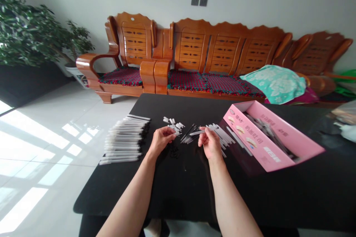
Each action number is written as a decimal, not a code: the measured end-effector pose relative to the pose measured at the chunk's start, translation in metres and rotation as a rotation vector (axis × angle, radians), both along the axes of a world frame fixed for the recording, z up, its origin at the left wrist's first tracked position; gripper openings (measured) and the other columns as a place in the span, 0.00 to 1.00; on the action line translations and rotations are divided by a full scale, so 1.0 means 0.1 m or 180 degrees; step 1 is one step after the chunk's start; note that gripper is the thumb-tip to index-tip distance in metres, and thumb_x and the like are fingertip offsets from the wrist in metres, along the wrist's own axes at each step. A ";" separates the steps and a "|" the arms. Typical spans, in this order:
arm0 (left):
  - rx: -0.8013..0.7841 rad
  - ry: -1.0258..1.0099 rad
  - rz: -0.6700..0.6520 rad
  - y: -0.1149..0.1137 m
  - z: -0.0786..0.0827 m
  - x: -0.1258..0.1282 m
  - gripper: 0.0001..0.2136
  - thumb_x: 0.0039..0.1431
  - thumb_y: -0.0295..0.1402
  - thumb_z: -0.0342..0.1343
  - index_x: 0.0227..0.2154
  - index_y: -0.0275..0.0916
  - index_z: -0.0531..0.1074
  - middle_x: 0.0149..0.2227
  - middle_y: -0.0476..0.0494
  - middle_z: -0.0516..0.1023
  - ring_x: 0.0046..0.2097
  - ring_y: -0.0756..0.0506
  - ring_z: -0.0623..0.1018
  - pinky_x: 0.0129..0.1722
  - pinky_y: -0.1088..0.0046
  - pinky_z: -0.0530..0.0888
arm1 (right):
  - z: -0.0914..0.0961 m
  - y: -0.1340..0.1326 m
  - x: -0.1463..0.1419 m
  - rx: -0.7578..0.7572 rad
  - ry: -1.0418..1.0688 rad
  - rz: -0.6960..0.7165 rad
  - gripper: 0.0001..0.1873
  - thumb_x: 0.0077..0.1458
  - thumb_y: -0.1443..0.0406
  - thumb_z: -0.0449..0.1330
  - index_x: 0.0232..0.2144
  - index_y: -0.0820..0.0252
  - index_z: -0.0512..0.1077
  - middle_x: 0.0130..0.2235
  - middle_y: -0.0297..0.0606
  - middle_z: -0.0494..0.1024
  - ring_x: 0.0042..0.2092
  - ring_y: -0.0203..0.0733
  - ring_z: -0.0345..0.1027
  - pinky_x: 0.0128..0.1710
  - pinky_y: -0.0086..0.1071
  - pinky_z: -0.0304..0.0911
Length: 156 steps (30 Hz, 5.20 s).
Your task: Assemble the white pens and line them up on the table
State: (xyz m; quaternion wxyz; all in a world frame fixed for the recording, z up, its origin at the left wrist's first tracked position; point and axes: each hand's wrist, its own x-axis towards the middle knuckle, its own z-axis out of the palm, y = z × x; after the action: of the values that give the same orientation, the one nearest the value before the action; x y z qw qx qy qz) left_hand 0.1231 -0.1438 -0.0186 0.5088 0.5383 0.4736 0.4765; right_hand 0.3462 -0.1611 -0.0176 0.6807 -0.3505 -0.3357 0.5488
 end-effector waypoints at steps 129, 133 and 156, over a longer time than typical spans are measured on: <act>0.1056 0.2834 0.0332 -0.26 0.09 0.18 0.05 0.57 0.32 0.59 0.28 0.40 0.78 0.32 0.47 0.78 0.34 0.48 0.75 0.33 0.75 0.65 | -0.03 0.09 0.14 -0.0189 0.0022 -0.1139 0.15 0.41 0.63 0.70 0.31 0.62 0.70 0.26 0.40 0.82 0.22 0.39 0.74 0.14 0.23 0.60; 0.1142 0.2549 0.0315 -0.27 0.12 0.10 0.04 0.57 0.32 0.60 0.28 0.40 0.78 0.32 0.48 0.77 0.31 0.50 0.74 0.31 0.75 0.64 | -0.02 0.09 0.20 -0.0060 0.0232 -0.1353 0.16 0.41 0.64 0.70 0.32 0.61 0.70 0.27 0.38 0.82 0.23 0.39 0.75 0.17 0.24 0.64; 0.1244 0.2172 0.0003 -0.33 0.15 0.21 0.05 0.58 0.34 0.61 0.29 0.40 0.78 0.30 0.49 0.75 0.30 0.51 0.71 0.32 0.76 0.64 | -0.03 0.07 0.12 -0.0189 0.0108 -0.0711 0.15 0.42 0.64 0.71 0.29 0.63 0.70 0.26 0.42 0.82 0.22 0.40 0.75 0.14 0.24 0.66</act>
State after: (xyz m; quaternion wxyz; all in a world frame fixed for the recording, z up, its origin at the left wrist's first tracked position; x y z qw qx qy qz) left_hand 0.1437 -0.1773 -0.0035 0.2097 0.7523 0.5162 0.3516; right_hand 0.3586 -0.1538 -0.0209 0.7325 -0.3963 -0.2666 0.4850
